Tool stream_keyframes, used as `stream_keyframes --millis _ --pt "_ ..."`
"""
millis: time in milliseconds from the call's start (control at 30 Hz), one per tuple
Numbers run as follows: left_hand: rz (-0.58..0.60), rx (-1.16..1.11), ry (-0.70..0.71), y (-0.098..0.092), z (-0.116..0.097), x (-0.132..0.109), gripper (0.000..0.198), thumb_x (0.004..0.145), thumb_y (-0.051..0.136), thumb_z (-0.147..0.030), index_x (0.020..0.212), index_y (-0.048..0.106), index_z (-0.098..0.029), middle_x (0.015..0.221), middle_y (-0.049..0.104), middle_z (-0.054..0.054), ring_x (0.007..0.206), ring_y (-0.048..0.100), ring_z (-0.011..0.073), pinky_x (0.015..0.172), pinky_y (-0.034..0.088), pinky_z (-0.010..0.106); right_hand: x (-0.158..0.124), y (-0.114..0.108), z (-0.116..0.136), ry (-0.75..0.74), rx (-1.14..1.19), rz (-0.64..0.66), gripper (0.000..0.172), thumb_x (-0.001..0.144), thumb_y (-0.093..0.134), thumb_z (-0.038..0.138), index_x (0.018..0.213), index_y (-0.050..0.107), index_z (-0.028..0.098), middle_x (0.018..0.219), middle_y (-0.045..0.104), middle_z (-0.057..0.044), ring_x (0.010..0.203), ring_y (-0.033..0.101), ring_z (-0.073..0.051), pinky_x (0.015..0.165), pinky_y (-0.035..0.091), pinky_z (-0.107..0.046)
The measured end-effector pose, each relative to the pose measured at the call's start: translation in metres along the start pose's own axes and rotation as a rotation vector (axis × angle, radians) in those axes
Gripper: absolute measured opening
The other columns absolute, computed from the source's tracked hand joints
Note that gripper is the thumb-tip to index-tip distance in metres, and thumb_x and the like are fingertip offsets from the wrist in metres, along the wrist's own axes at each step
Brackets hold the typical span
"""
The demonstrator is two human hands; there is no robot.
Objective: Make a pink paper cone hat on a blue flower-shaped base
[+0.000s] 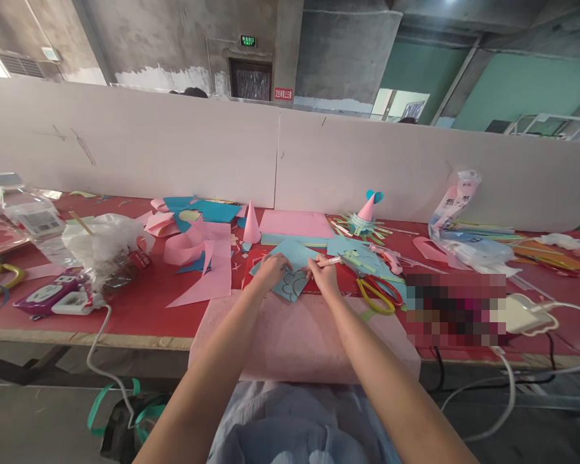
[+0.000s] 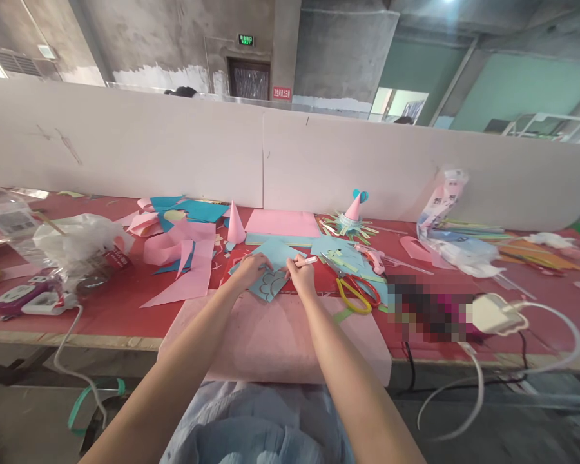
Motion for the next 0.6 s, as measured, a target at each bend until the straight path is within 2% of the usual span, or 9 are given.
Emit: stream_keyframes --millis 300,600 --pt "0.005 -0.004 0.003 0.0012 0.001 0.0006 0.03 0.071 0.044 -0.004 0.085 0.067 -0.02 0.097 0.064 0.004 0.094 0.057 0.0166 0.1 0.034 0.036 -0.0018 0.0023 0.0066 -0.005 -0.011 0.061 0.031 0.077 0.053 0.039 0.056 0.035 0.024 0.039 0.052 0.004 0.042 0.052 -0.015 0.051 0.04 -0.027" --pt "0.008 -0.009 -0.012 0.0007 0.0001 -0.0002 0.031 0.073 0.044 -0.005 0.085 0.067 -0.022 0.099 0.063 0.002 0.094 0.057 0.0162 0.101 0.033 0.036 -0.0006 -0.0023 0.0014 0.015 -0.052 -0.052 0.025 0.075 0.049 0.032 0.056 0.035 0.025 0.038 0.05 0.005 0.043 0.052 -0.016 0.052 0.04 -0.027"
Point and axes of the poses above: each hand's wrist, its own x-axis towards the middle knuckle, its own y-axis out of the palm, z = x × y, the point moved 3 cm from there along x, towards the middle knuckle
